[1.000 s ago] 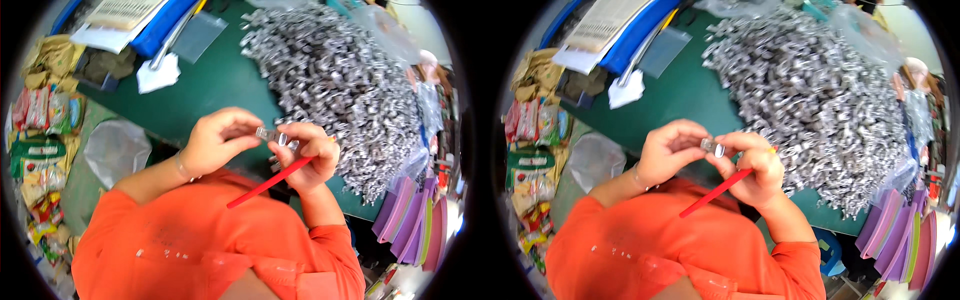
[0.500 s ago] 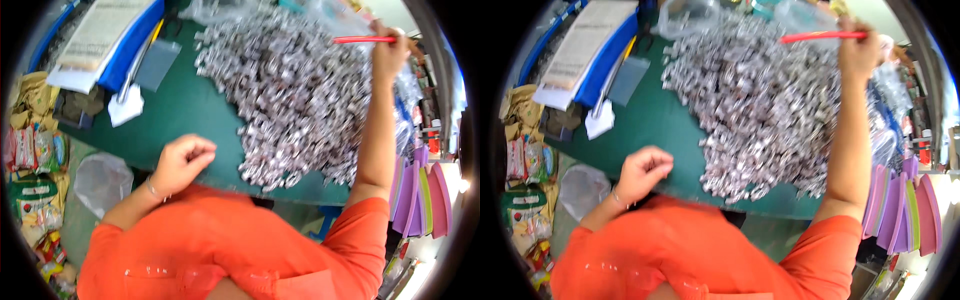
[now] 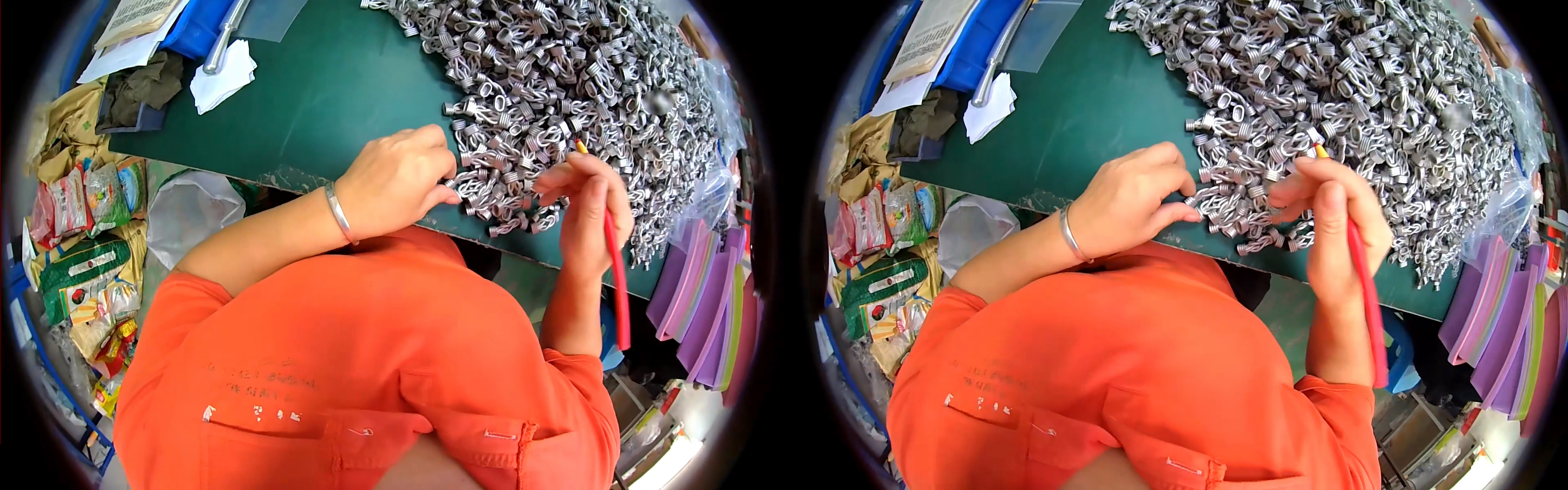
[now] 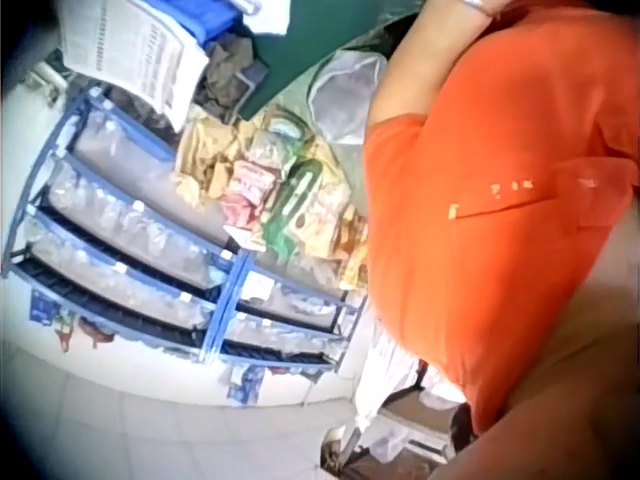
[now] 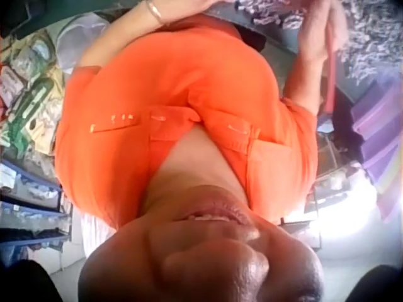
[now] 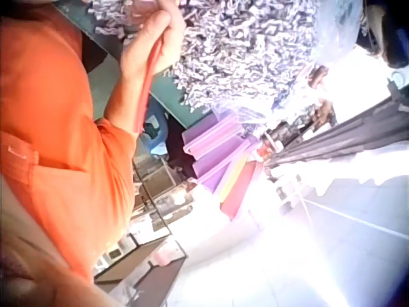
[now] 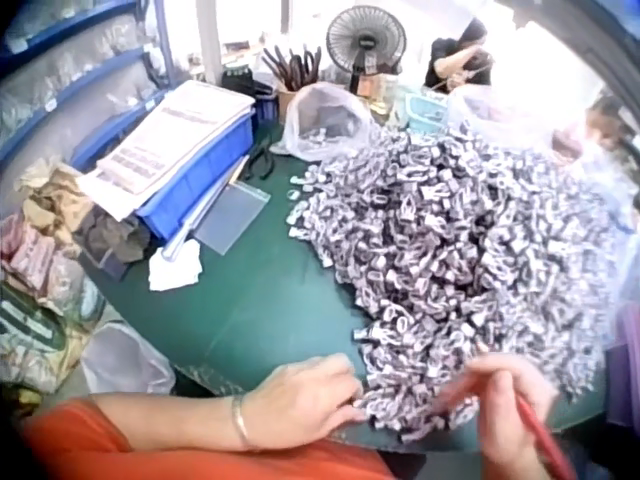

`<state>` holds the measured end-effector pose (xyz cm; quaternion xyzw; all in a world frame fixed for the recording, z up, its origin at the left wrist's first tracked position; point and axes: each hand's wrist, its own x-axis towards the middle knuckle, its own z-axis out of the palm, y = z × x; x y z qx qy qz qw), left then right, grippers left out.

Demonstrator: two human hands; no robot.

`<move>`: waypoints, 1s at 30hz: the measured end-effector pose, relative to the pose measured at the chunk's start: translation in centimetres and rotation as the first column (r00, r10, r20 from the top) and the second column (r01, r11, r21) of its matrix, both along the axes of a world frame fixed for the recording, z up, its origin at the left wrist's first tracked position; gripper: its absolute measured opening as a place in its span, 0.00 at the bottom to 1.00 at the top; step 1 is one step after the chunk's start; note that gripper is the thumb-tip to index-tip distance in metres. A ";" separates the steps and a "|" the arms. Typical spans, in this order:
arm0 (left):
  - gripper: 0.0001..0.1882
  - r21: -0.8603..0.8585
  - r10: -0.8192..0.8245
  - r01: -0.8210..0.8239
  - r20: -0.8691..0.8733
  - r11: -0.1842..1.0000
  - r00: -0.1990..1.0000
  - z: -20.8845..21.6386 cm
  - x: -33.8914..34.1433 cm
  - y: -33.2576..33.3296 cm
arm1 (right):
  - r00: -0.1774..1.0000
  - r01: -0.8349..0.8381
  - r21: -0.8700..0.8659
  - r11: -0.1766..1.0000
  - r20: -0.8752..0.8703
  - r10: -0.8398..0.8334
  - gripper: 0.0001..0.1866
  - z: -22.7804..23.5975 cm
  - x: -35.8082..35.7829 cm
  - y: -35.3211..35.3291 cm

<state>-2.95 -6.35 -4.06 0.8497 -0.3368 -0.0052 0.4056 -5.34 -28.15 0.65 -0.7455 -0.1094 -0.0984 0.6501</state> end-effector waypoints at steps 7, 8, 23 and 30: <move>0.05 -0.137 0.112 -0.126 -0.108 0.982 0.988 0.6 -0.5 0.6 | 0.973 0.060 -0.019 0.998 -0.220 -0.063 0.05 -1.6 -1.2 2.5; 0.06 -0.210 0.121 -0.125 -0.032 0.970 0.992 0.6 -0.7 0.8 | 0.971 0.052 -0.049 0.997 -0.229 -0.062 0.04 -1.6 -1.3 2.8; 0.14 -0.680 -0.107 -0.216 -0.399 0.701 0.911 1.8 -3.2 1.7 | 0.917 -0.129 0.581 0.804 -0.239 0.320 0.10 -3.6 -2.5 4.9; 0.12 -0.584 -0.086 -0.048 -0.201 0.810 0.976 1.6 -3.0 2.0 | 0.984 -0.137 0.497 0.857 -0.031 0.175 0.21 -4.2 -2.8 5.2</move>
